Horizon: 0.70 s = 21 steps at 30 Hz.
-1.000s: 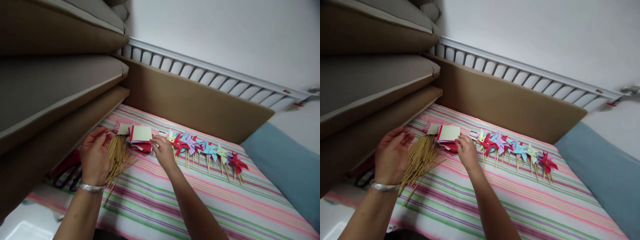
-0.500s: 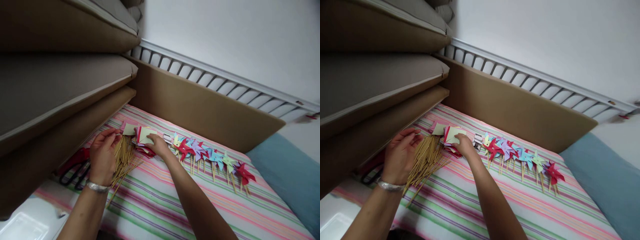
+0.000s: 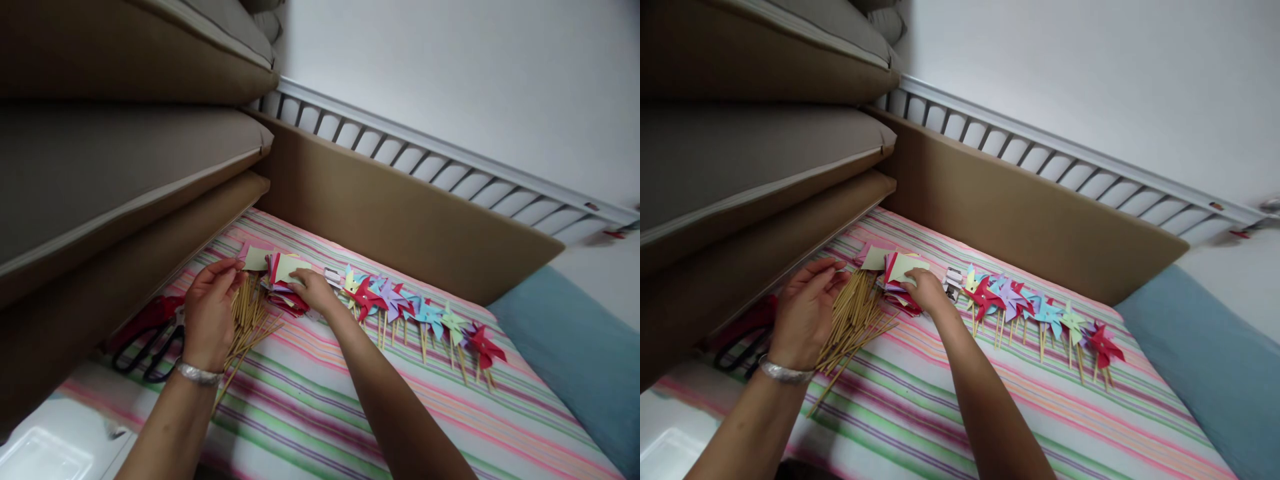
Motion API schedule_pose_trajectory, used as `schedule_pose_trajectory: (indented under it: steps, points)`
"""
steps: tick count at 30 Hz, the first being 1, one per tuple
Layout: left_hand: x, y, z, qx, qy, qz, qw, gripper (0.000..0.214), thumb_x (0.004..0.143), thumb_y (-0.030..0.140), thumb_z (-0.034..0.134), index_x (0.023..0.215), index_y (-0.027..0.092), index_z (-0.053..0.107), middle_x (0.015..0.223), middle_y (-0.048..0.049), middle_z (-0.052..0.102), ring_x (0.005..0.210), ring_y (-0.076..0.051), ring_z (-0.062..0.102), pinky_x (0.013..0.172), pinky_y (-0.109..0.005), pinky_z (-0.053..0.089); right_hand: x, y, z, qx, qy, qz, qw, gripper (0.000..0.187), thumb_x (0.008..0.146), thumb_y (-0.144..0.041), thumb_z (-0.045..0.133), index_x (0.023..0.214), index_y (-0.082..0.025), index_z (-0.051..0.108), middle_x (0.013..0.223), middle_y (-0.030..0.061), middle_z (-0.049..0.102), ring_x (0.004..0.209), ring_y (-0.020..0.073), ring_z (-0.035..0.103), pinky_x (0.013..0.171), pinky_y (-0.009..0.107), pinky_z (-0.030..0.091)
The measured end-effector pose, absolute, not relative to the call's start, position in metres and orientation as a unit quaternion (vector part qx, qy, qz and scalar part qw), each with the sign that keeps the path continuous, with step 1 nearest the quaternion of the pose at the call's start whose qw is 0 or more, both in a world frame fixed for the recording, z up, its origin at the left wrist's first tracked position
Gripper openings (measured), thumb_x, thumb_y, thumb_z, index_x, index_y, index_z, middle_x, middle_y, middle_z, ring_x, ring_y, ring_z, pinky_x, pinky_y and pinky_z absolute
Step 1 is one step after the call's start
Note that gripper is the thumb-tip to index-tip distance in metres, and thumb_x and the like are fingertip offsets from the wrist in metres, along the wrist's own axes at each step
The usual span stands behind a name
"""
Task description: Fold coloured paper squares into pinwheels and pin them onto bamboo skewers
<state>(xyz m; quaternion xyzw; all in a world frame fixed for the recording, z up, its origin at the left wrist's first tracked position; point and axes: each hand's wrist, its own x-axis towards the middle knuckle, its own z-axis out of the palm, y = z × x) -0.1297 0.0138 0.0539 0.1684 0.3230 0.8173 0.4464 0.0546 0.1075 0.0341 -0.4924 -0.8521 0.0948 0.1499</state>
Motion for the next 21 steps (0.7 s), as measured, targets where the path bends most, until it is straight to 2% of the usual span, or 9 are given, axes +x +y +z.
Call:
schedule_pose_trajectory:
  steps: [4,7,11,14,16,18,21]
  points:
    - [-0.125,0.013,0.055,0.177,0.326,0.8,0.471,0.014,0.063,0.015,0.07,0.076,0.015,0.065,0.075,0.0,0.067,0.07,-0.01,0.061,0.073,-0.024,0.047,0.052,0.108,0.034,-0.5,-0.846,0.073,0.17,0.021,0.083,-0.02,0.052,0.095,-0.022,0.069,0.097,0.003,0.071,0.09,0.0163,0.063,0.08,0.024,0.045]
    - [-0.118,0.012,0.054,0.196,0.339,0.761,0.518,0.015,0.063,0.016,0.07,0.077,0.014,0.065,0.074,-0.0012,0.068,0.068,-0.01,0.062,0.072,-0.023,0.047,0.05,0.105,0.037,-0.536,-0.817,0.034,0.21,0.022,0.083,-0.016,0.049,0.09,-0.021,0.07,0.09,0.0057,0.071,0.085,0.0189,0.063,0.079,0.029,0.045]
    - [-0.104,0.01,0.049,0.227,0.366,0.657,0.619,0.019,0.068,0.025,0.07,0.081,0.012,0.066,0.077,-0.007,0.07,0.069,-0.014,0.065,0.07,-0.026,0.05,0.059,0.085,0.045,-0.556,-0.771,-0.033,0.311,0.024,0.085,-0.016,0.046,0.094,-0.019,0.068,0.104,0.009,0.067,0.101,0.0224,0.058,0.093,0.039,0.039]
    - [-0.089,0.009,0.044,0.214,0.332,0.548,0.737,0.033,0.077,0.04,0.06,0.086,0.008,0.066,0.085,-0.0142,0.071,0.074,-0.019,0.067,0.072,-0.03,0.052,0.08,0.054,0.043,-0.495,-0.75,-0.071,0.433,0.021,0.084,-0.015,0.049,0.089,-0.021,0.068,0.11,0.008,0.065,0.112,0.0225,0.052,0.099,0.043,0.037]
    - [-0.076,0.009,0.041,0.188,0.28,0.496,0.8,0.041,0.081,0.045,0.054,0.09,0.008,0.066,0.09,-0.0168,0.07,0.079,-0.022,0.067,0.075,-0.033,0.052,0.095,0.03,0.034,-0.465,-0.748,-0.058,0.471,0.021,0.083,-0.014,0.05,0.089,-0.022,0.068,0.117,0.0074,0.062,0.119,0.0228,0.047,0.1,0.046,0.036]
    - [-0.06,0.009,0.039,0.159,0.241,0.484,0.826,0.038,0.082,0.041,0.053,0.098,0.009,0.065,0.094,-0.0155,0.07,0.084,-0.022,0.067,0.077,-0.033,0.053,0.108,0.007,0.021,-0.452,-0.747,-0.032,0.486,0.021,0.082,-0.012,0.052,0.09,-0.023,0.068,0.121,0.007,0.059,0.123,0.0232,0.044,0.101,0.047,0.036]
    - [-0.036,0.008,0.035,0.127,0.26,0.503,0.815,0.026,0.082,0.02,0.055,0.105,0.011,0.063,0.096,-0.0114,0.071,0.082,-0.018,0.067,0.074,-0.029,0.054,0.122,-0.016,0.001,-0.448,-0.739,0.003,0.502,0.022,0.082,-0.01,0.053,0.089,-0.025,0.068,0.124,0.0059,0.057,0.125,0.0237,0.042,0.101,0.048,0.037]
